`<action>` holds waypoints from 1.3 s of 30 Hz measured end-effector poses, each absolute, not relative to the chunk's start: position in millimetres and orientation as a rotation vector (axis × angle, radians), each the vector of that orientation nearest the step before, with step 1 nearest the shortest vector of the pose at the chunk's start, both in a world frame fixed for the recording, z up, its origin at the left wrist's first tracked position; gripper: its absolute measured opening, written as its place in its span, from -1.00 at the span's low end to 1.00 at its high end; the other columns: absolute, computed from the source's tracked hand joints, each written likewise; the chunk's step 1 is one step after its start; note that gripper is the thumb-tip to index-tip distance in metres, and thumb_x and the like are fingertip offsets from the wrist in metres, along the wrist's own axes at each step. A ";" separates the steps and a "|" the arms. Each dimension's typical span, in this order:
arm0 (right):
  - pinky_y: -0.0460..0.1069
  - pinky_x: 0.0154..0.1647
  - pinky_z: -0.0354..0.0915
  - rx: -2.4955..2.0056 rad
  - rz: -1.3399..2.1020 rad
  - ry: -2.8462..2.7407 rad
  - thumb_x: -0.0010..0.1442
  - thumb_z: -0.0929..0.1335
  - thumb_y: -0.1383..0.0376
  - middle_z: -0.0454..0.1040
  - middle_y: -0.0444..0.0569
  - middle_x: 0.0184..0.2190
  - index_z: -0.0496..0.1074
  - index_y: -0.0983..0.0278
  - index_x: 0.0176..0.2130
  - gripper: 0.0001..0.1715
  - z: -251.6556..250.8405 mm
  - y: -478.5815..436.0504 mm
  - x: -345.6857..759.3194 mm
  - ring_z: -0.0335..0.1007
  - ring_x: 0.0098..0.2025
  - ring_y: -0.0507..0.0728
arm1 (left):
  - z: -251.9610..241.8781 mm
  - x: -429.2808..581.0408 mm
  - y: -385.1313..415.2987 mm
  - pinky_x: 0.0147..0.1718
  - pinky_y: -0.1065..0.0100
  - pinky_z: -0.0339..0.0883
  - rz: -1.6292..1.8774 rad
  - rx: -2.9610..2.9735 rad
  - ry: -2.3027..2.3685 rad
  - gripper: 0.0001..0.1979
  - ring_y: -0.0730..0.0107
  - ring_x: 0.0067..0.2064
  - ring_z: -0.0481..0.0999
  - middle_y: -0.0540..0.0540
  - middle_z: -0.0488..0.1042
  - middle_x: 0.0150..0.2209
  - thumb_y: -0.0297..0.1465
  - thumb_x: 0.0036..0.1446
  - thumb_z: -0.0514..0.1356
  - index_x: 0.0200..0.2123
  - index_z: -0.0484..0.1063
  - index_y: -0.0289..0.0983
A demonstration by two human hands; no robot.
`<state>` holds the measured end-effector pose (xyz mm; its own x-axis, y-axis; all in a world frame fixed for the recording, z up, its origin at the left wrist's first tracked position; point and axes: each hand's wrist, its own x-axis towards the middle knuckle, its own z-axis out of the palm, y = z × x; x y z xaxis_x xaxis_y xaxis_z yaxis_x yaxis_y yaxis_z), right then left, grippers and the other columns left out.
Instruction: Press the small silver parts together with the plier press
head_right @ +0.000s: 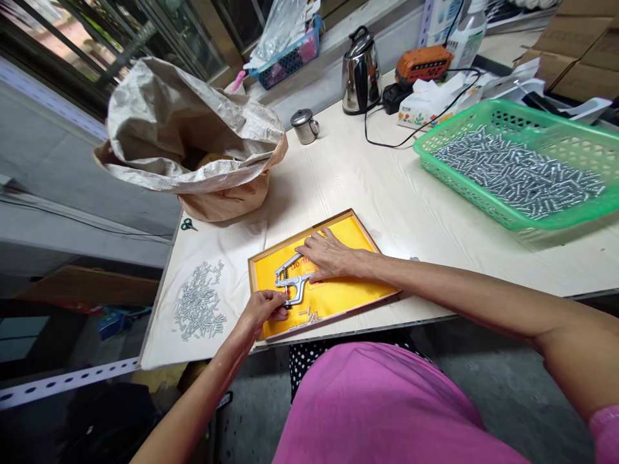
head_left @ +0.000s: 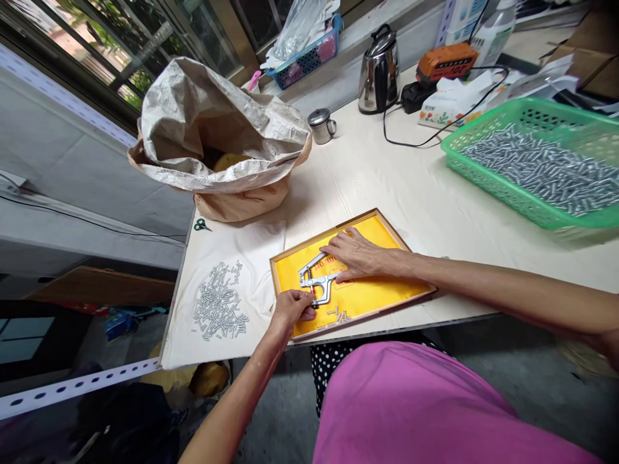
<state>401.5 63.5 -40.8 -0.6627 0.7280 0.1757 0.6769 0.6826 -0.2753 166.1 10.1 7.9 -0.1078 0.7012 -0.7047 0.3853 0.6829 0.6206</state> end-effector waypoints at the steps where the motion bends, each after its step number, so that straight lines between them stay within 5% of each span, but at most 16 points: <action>1: 0.17 0.00 0.04 -1.126 0.275 -2.622 0.17 0.40 -0.12 0.43 0.13 -0.08 0.29 0.34 0.15 -0.21 -40.6 63.1 401.5 0.24 -0.06 0.29 | 7.3 164.9 9.3 -0.53 0.48 0.43 0.330 0.885 1.731 -0.74 0.50 -0.64 0.44 -0.02 0.44 -0.69 -0.32 0.01 0.41 -0.52 0.44 -0.35; 5: 0.14 -0.02 0.07 -1.118 0.299 -2.623 0.21 0.40 -0.04 0.43 0.11 -0.11 0.33 0.36 0.11 -0.32 -35.3 57.9 400.5 0.22 -0.07 0.27 | 6.8 161.0 2.4 -0.35 0.32 0.50 0.281 1.220 1.829 -0.74 0.36 -0.49 0.53 -0.10 0.50 -0.56 -0.27 0.16 0.27 -0.46 0.48 -0.35; 8: 0.11 -0.04 0.08 -1.105 0.275 -2.633 0.25 0.41 0.09 0.43 0.11 -0.14 0.34 0.37 0.10 -0.44 -27.9 49.4 396.0 0.21 -0.09 0.24 | 7.0 167.0 -2.2 0.00 0.10 0.43 0.385 1.848 1.821 -0.73 0.10 -0.08 0.56 -0.26 0.55 -0.16 -0.26 0.13 0.29 -0.19 0.53 -0.34; 12: 0.11 -0.05 0.10 -1.070 0.190 -2.631 0.26 0.40 0.18 0.43 0.11 -0.12 0.33 0.37 0.11 -0.49 -15.7 36.4 386.4 0.21 -0.09 0.24 | 4.2 187.5 4.3 0.22 -0.07 0.20 0.342 2.362 1.523 -0.32 -0.10 0.28 0.25 -0.35 0.31 0.23 -0.37 0.02 0.36 0.21 0.26 -0.31; 17: 0.13 -0.02 0.15 -1.170 0.131 -2.556 0.15 0.47 0.14 0.41 0.20 -0.03 0.24 0.47 0.17 -0.25 -13.3 26.7 385.1 0.24 -0.06 0.27 | 4.4 202.5 19.3 0.06 0.04 0.35 0.132 2.483 1.511 -0.40 0.03 0.09 0.42 -0.27 0.44 0.05 -0.39 0.13 0.27 0.21 0.20 -0.31; 23: 0.12 -0.09 0.15 -1.235 -0.108 -2.562 0.34 0.23 0.36 0.46 0.15 -0.18 0.36 0.38 0.00 -0.73 -37.0 22.9 390.3 0.29 -0.16 0.23 | 14.8 210.8 19.7 0.05 0.14 0.32 -0.062 2.554 1.573 -0.57 0.07 0.05 0.45 -0.25 0.50 0.00 -0.36 0.22 0.22 0.14 0.31 -0.32; 29: 0.05 -0.26 0.09 -1.127 -0.058 -2.652 0.39 0.14 0.41 0.43 0.02 -0.41 0.40 0.32 -0.24 -0.71 -47.2 32.7 396.2 0.27 -0.33 0.15 | 20.5 219.5 28.7 -0.09 0.24 0.33 -0.272 2.505 1.575 -0.75 0.13 -0.07 0.50 -0.20 0.56 -0.15 -0.25 0.32 0.12 -0.07 0.45 -0.27; 35: 0.16 -0.03 0.17 -1.170 -0.101 -2.436 0.37 0.22 -0.05 0.45 0.25 -0.05 0.33 0.41 0.14 -0.36 -45.4 25.9 404.1 0.31 -0.02 0.29 | 12.3 209.7 51.6 -0.05 0.25 0.33 -0.129 2.525 1.405 -0.45 0.08 0.01 0.47 -0.24 0.51 -0.03 -0.15 0.15 0.29 0.14 0.36 -0.27; 37: 0.22 0.08 0.12 -1.104 -0.130 -2.426 0.38 0.23 0.02 0.37 0.26 0.11 0.37 0.32 0.12 -0.48 -47.7 20.4 406.3 0.23 0.13 0.31 | 10.2 206.1 58.4 -0.06 0.26 0.34 -0.085 2.453 1.361 -0.46 0.11 -0.02 0.49 -0.21 0.53 -0.06 -0.17 0.11 0.33 0.10 0.40 -0.27; 39: 0.22 0.10 0.09 -1.018 -0.178 -2.469 0.39 0.26 0.19 0.44 0.16 0.03 0.46 0.27 -0.07 -0.73 -49.9 14.7 405.7 0.25 0.09 0.28 | 9.1 203.9 63.1 -0.08 0.29 0.34 0.019 2.347 1.413 -0.64 0.16 -0.08 0.52 -0.17 0.57 -0.12 -0.25 0.18 0.27 0.01 0.49 -0.27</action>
<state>405.7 14.7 -49.9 -0.6198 0.6345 0.4618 0.6940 0.7179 -0.0547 203.9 63.1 9.1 0.4890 0.8513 -0.1904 0.8458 -0.4094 0.3420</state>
